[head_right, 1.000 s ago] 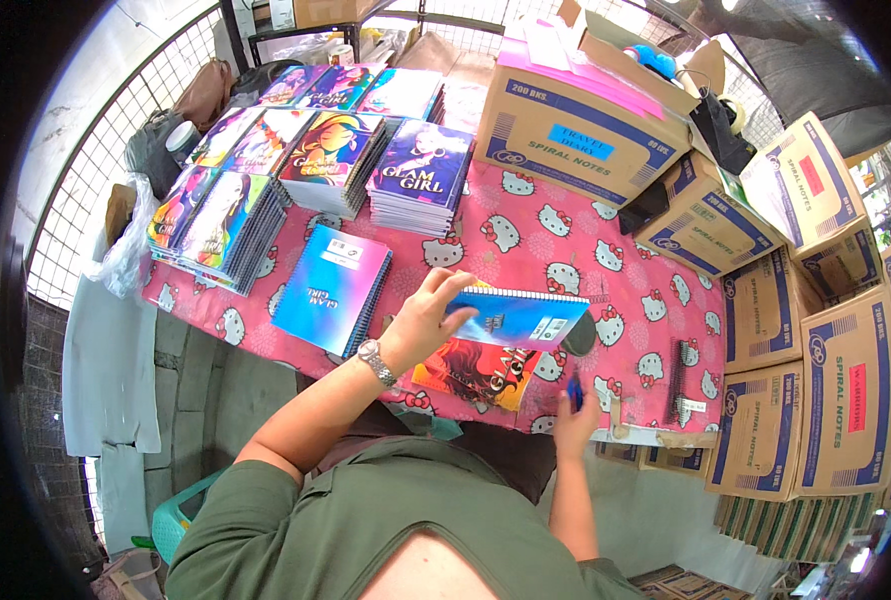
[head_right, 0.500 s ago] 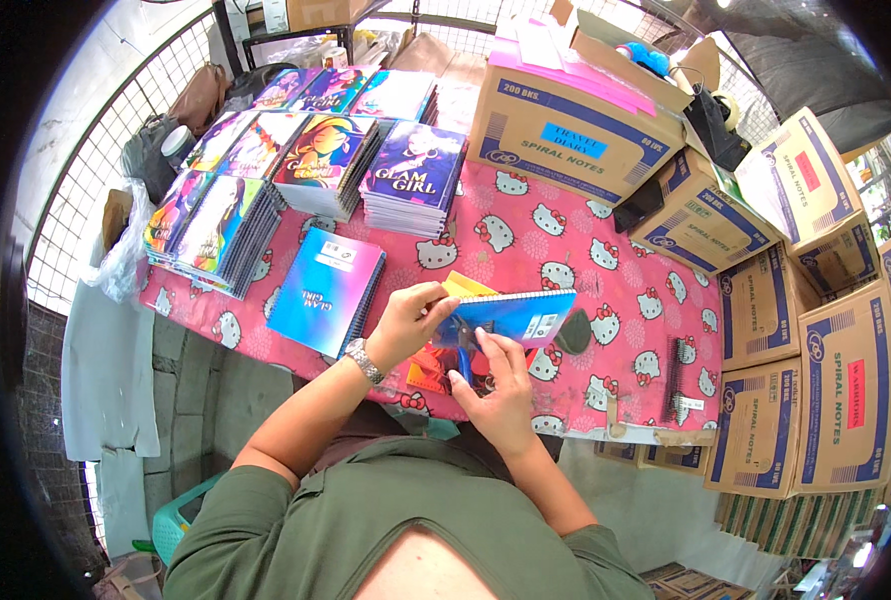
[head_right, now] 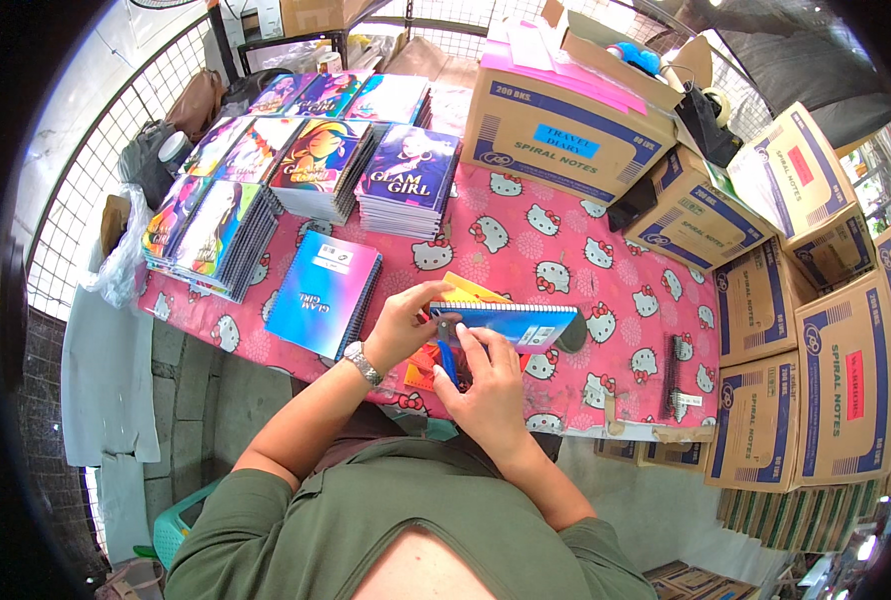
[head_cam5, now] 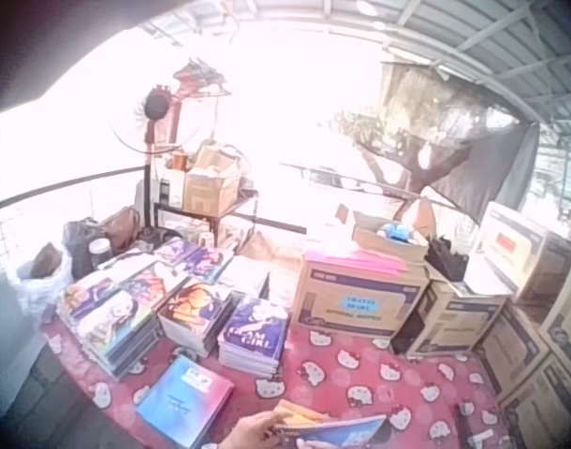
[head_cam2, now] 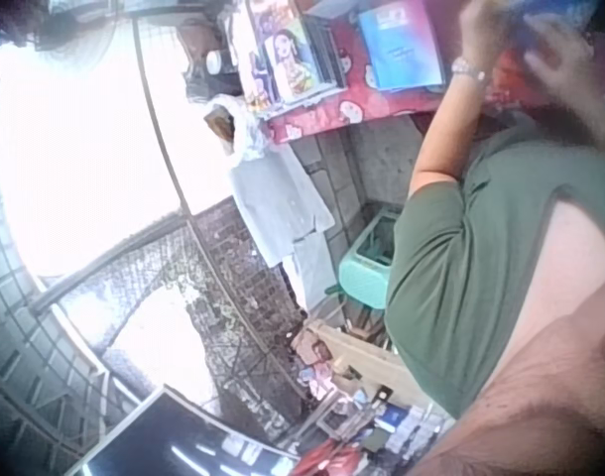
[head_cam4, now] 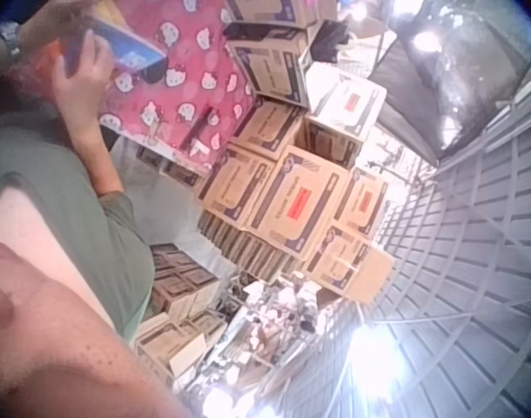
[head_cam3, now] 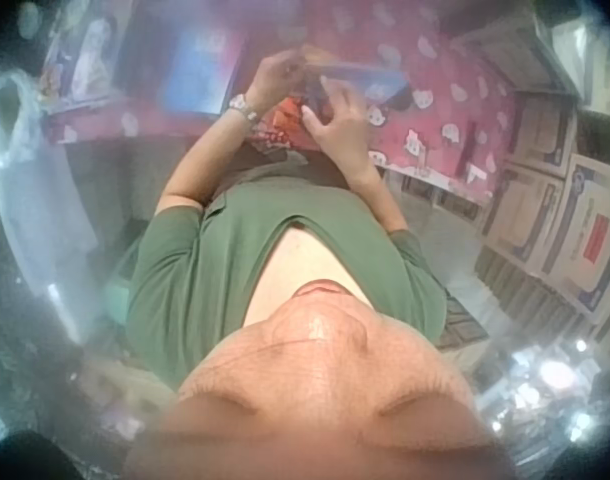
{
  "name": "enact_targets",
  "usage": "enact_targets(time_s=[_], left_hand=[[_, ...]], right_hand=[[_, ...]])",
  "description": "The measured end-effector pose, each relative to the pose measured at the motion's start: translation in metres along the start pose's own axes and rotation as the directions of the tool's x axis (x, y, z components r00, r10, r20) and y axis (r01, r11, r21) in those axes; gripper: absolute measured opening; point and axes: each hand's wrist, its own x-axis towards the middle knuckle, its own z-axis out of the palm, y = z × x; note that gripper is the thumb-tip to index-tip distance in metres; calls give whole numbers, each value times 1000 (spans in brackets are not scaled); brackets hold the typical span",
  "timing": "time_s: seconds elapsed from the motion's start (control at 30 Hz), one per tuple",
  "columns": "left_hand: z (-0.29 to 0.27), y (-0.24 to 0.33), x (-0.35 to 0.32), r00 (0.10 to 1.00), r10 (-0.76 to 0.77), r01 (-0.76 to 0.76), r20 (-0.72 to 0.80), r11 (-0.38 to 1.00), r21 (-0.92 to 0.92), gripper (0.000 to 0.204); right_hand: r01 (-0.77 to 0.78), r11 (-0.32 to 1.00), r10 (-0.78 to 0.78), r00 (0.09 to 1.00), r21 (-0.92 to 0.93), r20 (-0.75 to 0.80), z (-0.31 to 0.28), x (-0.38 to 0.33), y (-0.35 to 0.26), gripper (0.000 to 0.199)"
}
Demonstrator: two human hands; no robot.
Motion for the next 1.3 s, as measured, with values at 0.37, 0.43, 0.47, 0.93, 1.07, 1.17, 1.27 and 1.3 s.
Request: enact_targets(time_s=[0.37,0.43,0.47,0.93,1.07,1.17,1.27,1.3], left_hand=[[-1,-10,-7,997,-36,35,63,999,22,17],[0,-8,-11,999,-18,16,41,999,43,17],[-1,-4,-14,999,-19,17,37,998,55,17],[-107,44,84,966,-101,-140,237,566,812,13],[-108,-71,50,935,-298,31,194,613,790,30],[-117,-89,24,954,-296,125,59,565,816,43],[-119,-65,-4,943,-313,206,-114,280,938,40],[-110,-53,-9,983,-169,128,-75,329,936,36]], right_hand=[[-153,983,137,978,100,157,-7,4,-6,50],[-421,825,291,888,377,355,-8,1,7,49],[-557,581,324,827,593,460,-9,-1,9,47],[-370,889,387,922,-268,10,-45,-118,242,57],[-545,774,488,838,-322,-245,-103,-94,327,48],[-684,426,483,725,-592,-490,-136,-84,341,39],[-654,293,507,725,-697,-467,-142,-97,359,34],[-619,289,517,743,-730,-425,-143,-104,370,33]])
